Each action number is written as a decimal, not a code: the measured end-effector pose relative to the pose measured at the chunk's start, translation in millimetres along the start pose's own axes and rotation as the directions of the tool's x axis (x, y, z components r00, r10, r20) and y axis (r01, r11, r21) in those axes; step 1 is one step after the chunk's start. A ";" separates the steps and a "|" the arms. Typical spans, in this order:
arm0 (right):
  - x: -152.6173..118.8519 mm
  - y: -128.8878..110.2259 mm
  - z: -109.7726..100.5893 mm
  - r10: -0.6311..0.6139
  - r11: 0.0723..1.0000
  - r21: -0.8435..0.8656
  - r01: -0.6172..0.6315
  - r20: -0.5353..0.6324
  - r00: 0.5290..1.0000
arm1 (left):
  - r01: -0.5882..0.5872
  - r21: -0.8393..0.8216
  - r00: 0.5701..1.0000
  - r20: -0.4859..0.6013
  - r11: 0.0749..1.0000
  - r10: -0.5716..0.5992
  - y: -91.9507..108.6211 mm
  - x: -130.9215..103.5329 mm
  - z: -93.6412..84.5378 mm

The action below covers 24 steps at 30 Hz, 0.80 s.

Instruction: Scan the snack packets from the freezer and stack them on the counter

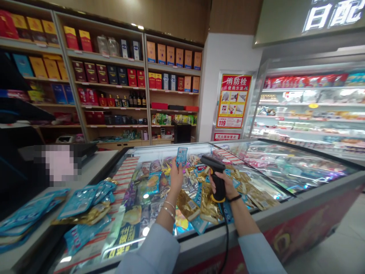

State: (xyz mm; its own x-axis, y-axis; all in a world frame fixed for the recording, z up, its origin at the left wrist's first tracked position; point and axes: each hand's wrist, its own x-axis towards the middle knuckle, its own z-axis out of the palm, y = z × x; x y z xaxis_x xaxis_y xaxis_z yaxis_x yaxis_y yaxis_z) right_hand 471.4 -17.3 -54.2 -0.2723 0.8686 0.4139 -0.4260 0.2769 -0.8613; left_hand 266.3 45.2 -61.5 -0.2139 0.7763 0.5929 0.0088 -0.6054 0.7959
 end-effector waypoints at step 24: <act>1.8 -1.4 -4.8 -0.009 0.998 0.064 0.010 -0.012 1.000 | 0.065 0.101 0.998 -0.008 0.993 -0.064 -16.1 1.0 -1.5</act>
State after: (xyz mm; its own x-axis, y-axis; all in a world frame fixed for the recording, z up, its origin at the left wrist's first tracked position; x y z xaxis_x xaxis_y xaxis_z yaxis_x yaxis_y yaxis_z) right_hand 475.7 -14.1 -53.7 -0.2581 0.8710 0.4180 -0.4827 0.2586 -0.8368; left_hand 264.5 55.4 -73.9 -0.2220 0.8123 0.5394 0.0935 -0.5329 0.8410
